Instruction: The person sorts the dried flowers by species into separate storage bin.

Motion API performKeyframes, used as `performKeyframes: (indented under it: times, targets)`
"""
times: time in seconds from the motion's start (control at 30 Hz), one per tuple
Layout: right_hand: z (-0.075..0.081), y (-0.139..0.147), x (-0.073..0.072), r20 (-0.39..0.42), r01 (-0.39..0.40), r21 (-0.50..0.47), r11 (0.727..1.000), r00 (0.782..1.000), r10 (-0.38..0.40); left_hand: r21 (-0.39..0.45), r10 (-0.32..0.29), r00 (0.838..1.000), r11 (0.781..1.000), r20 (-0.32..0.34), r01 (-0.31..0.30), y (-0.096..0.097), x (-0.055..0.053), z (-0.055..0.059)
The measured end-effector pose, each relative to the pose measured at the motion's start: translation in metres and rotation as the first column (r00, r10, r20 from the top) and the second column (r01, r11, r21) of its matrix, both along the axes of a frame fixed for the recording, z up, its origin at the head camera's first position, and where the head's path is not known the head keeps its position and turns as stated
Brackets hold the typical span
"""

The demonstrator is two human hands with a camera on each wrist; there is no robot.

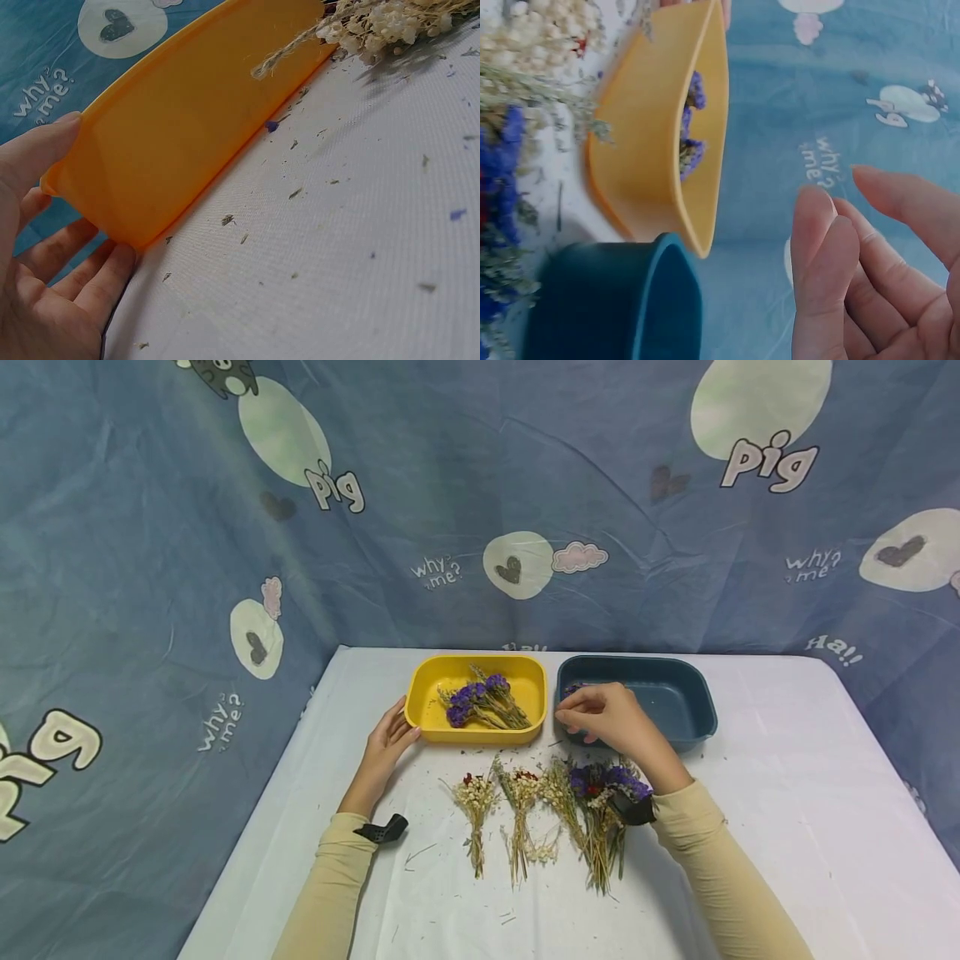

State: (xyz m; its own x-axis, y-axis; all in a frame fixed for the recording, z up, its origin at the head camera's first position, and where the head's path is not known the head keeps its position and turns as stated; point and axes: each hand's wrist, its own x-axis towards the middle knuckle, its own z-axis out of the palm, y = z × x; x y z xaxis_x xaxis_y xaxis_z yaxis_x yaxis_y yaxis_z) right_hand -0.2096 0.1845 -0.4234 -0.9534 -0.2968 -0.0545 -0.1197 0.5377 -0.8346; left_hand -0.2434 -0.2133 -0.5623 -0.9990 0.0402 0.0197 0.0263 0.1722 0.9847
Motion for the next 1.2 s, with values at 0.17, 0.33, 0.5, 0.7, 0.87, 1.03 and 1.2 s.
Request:
performKeyframes:
  times: [0.17,0.33,0.5,0.7,0.87,1.03,1.2]
  targets:
    - [-0.009,0.007,0.014,0.007,0.014,0.005,1.0,1.0,-0.014,-0.007,-0.007,0.999,1.0,0.032,0.007,0.0,-0.002,0.002]
    - [-0.024,0.015,0.026,0.026,0.015,0.008,1.0,1.0,-0.015,-0.015,-0.008,0.999,1.0,0.034,0.008,0.0,-0.002,0.0]
    - [-0.035,0.024,0.04,0.031,0.032,-0.008,0.999,0.999,-0.032,-0.009,-0.004,1.0,1.0,0.0,0.004,0.0,0.0,-0.001]
    - [-0.045,0.035,0.054,0.07,0.083,-0.016,0.996,0.994,-0.081,-0.008,0.01,1.0,1.0,-0.016,-0.01,0.001,0.001,0.0]
    - [-0.054,0.049,0.066,0.114,0.134,-0.026,0.991,0.985,-0.131,-0.013,0.012,1.0,1.0,-0.015,-0.013,0.001,0.001,0.0]
    - [-0.063,0.064,0.078,0.174,0.157,-0.032,0.987,0.973,-0.15,-0.018,0.012,1.0,1.0,-0.021,-0.012,0.001,0.002,0.001]
    - [-0.075,0.076,0.089,0.274,0.136,-0.007,0.991,0.953,-0.129,-0.018,0.012,1.0,1.0,-0.01,-0.012,0.002,0.003,0.003]
